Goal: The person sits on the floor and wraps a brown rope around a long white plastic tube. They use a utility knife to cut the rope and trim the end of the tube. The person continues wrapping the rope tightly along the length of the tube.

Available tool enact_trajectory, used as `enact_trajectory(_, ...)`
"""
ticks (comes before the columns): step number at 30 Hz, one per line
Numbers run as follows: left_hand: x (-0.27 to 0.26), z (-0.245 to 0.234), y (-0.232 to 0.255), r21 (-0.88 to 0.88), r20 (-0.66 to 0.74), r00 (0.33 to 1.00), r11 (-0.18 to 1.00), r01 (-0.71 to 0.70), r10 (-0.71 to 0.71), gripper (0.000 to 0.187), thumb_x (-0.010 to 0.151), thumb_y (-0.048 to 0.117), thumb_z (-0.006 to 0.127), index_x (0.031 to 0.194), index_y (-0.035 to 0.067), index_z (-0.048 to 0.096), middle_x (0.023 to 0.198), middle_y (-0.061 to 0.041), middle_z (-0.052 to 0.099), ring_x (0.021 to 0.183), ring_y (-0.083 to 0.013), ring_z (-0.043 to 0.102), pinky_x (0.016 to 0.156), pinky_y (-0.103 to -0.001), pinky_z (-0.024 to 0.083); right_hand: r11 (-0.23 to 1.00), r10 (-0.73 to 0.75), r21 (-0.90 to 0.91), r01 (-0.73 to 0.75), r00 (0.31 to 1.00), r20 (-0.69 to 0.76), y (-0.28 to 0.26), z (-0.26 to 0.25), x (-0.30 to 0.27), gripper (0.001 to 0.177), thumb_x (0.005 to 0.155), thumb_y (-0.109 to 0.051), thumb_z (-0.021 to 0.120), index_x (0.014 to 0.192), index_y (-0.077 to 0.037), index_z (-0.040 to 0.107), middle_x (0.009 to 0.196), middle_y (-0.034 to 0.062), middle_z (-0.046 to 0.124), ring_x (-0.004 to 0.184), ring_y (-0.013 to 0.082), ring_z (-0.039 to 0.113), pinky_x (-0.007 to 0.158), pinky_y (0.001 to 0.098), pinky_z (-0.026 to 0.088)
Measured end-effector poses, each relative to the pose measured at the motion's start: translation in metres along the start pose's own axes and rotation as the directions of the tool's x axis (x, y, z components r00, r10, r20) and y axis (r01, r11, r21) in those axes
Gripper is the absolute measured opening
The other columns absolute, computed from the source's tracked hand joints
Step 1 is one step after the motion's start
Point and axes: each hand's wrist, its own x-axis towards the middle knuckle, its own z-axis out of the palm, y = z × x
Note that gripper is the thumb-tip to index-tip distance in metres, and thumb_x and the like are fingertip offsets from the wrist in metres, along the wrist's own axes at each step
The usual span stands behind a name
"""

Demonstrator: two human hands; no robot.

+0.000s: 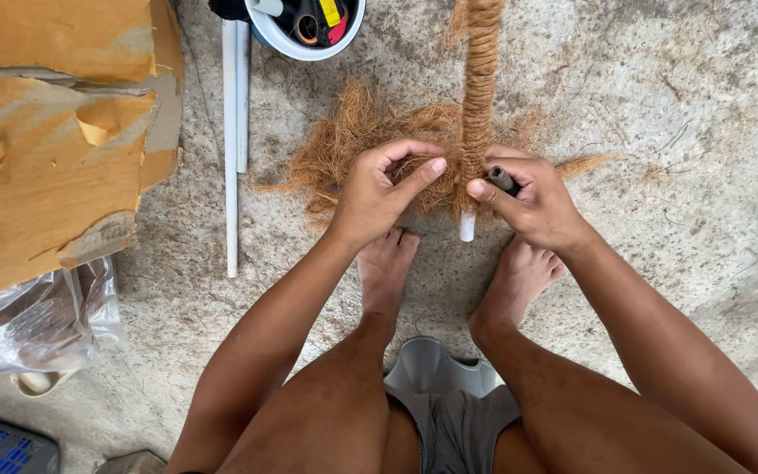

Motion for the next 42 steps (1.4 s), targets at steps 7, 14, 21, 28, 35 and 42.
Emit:
enact_trajectory(7,-0.003,0.005,-0.006,0.112,0.035,0.996,0.991,0.076,-0.080,0.042,0.090,0.028,0.077,0.122,0.002,0.073,0.116,-0.014,0.076,0.101,-0.0196,0.075,0.091,-0.034,0.059,0.997,0.070,0.031,-0.068,0.994,-0.079,0.015,0.003,-0.005,0.050,0.102,-0.038,0.066,0.069,-0.006,0.047,0.077,-0.0011,0.039,0.070,0.0119,0.038,0.060,0.0324,0.033)
enact_trajectory(14,0.000,-0.007,-0.012,-0.194,-0.017,0.990,0.972,0.133,-0.139,0.029,0.097,0.018,0.072,0.119,0.000,0.073,0.105,-0.014,0.080,0.087,-0.0165,0.079,0.080,-0.031,0.063,0.993,0.118,0.017,-0.117,0.990,-0.081,0.037,0.003,-0.015,0.038,0.099,-0.039,0.065,0.075,-0.011,0.055,0.074,-0.0021,0.042,0.065,0.0120,0.038,0.058,0.0315,0.034)
enact_trajectory(21,-0.006,-0.026,-0.004,-0.153,-0.347,0.932,0.987,0.051,-0.102,0.025,0.100,0.022,0.071,0.114,0.003,0.077,0.101,-0.010,0.079,0.091,-0.0119,0.073,0.086,-0.024,0.060,0.978,0.136,-0.134,-0.161,0.974,-0.179,0.049,-0.009,-0.030,0.042,0.104,-0.033,0.069,0.079,-0.002,0.054,0.103,0.0069,0.054,0.088,0.0183,0.051,0.078,0.0386,0.045)
enact_trajectory(28,-0.007,-0.022,0.007,-0.279,-0.510,0.855,0.959,-0.057,-0.097,0.029,0.099,0.022,0.071,0.116,-0.001,0.074,0.101,-0.011,0.078,0.092,-0.0149,0.074,0.083,-0.027,0.059,0.992,-0.068,-0.116,0.046,0.979,-0.193,-0.002,-0.017,-0.032,0.029,0.100,-0.034,0.069,0.098,-0.005,0.073,0.165,0.0122,0.045,0.150,0.0305,0.046,0.121,0.0482,0.042)
enact_trajectory(35,-0.005,-0.007,0.035,-0.478,-0.369,0.928,0.865,-0.152,-0.041,0.027,0.106,0.023,0.067,0.115,-0.002,0.071,0.107,-0.015,0.077,0.100,-0.0195,0.075,0.091,-0.036,0.064,0.981,-0.182,0.060,0.183,0.983,-0.013,-0.032,0.024,0.002,0.032,0.103,-0.036,0.063,0.090,-0.008,0.070,0.164,0.0166,0.042,0.151,0.0325,0.039,0.118,0.0509,0.040)
enact_trajectory(42,0.000,-0.031,0.050,-0.500,-0.466,0.884,0.835,-0.227,-0.039,0.030,0.103,0.025,0.065,0.120,0.001,0.069,0.113,-0.015,0.076,0.105,-0.0234,0.077,0.090,-0.039,0.065,0.985,0.158,0.053,-0.162,0.985,0.077,0.000,0.041,0.016,0.045,0.106,-0.040,0.063,0.079,-0.004,0.063,0.080,0.0049,0.048,0.070,0.0177,0.044,0.067,0.0384,0.040)
